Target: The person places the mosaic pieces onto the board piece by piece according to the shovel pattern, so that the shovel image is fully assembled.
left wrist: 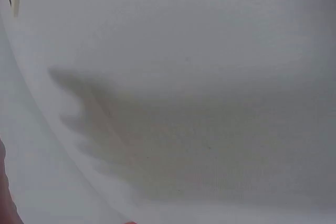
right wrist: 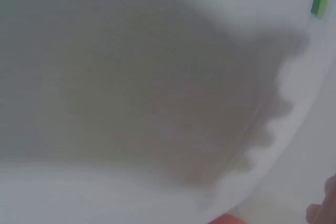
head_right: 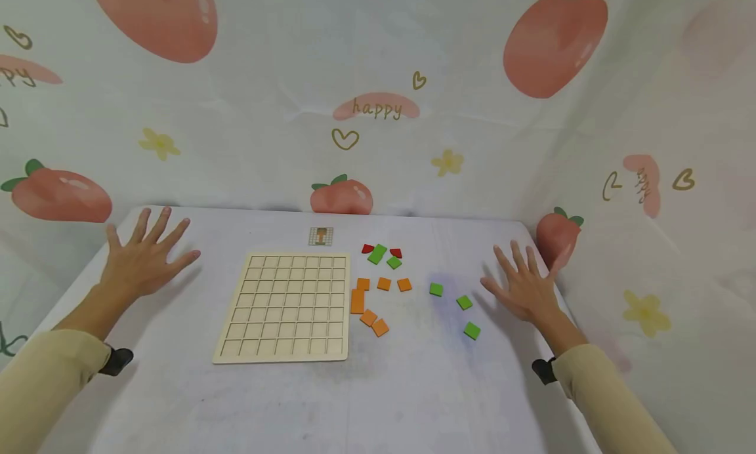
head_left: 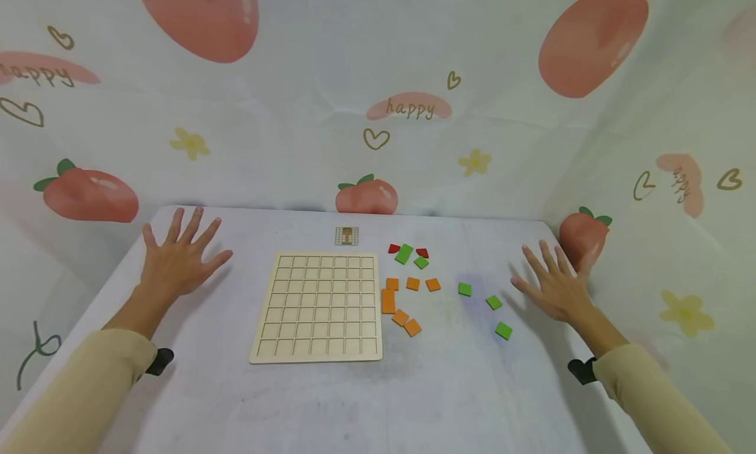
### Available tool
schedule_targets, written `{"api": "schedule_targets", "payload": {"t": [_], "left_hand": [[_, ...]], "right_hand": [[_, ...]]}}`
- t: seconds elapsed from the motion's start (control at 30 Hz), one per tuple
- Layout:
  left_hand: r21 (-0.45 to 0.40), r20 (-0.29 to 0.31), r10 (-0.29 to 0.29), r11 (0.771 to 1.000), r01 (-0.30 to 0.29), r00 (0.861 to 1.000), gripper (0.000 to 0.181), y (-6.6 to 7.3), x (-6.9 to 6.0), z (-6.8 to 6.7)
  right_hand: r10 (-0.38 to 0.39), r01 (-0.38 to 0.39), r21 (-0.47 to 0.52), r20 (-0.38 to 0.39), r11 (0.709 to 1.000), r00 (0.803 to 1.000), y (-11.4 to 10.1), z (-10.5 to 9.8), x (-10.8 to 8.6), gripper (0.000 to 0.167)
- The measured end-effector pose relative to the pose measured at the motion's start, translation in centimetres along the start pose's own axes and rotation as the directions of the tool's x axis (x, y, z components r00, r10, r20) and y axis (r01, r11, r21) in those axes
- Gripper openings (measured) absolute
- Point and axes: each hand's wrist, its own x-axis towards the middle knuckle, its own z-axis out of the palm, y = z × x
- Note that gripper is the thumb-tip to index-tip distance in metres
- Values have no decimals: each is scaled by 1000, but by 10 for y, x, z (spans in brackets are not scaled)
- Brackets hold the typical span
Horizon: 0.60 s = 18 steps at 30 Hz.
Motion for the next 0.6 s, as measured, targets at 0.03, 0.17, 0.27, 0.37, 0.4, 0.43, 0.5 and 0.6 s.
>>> {"api": "schedule_targets", "payload": {"t": [0.03,0.17,0.27,0.37,0.4,0.43,0.5,0.6], "left_hand": [[7,1,12,1000,-12,1000,75,2,-1,0],[25,-1,68,997,-68,998,74,9,-4,3],[34,-14,112,993,-112,994,73,13,-5,6],[36,-20,150,988,-149,989,74,17,-7,9],[39,-21,162,986,-161,987,73,18,-7,10],[36,-16,173,984,-172,985,73,19,-7,11],[32,9,187,982,-187,982,74,22,-8,12],[16,50,211,977,-212,976,74,26,-9,12]], "right_hand": [[-15,15,2,-7,1000,1000,0,0,-3,80],[-69,69,-4,-46,998,997,1,4,-13,79],[-95,96,9,-62,995,994,1,6,-21,78],[-114,116,36,-64,993,991,1,8,-28,78],[-120,123,46,-63,991,991,0,8,-30,77],[-127,130,58,-62,990,990,0,9,-32,77],[-143,148,85,-63,985,988,0,10,-36,77],[-170,177,153,-57,972,984,-1,11,-41,78]]}}
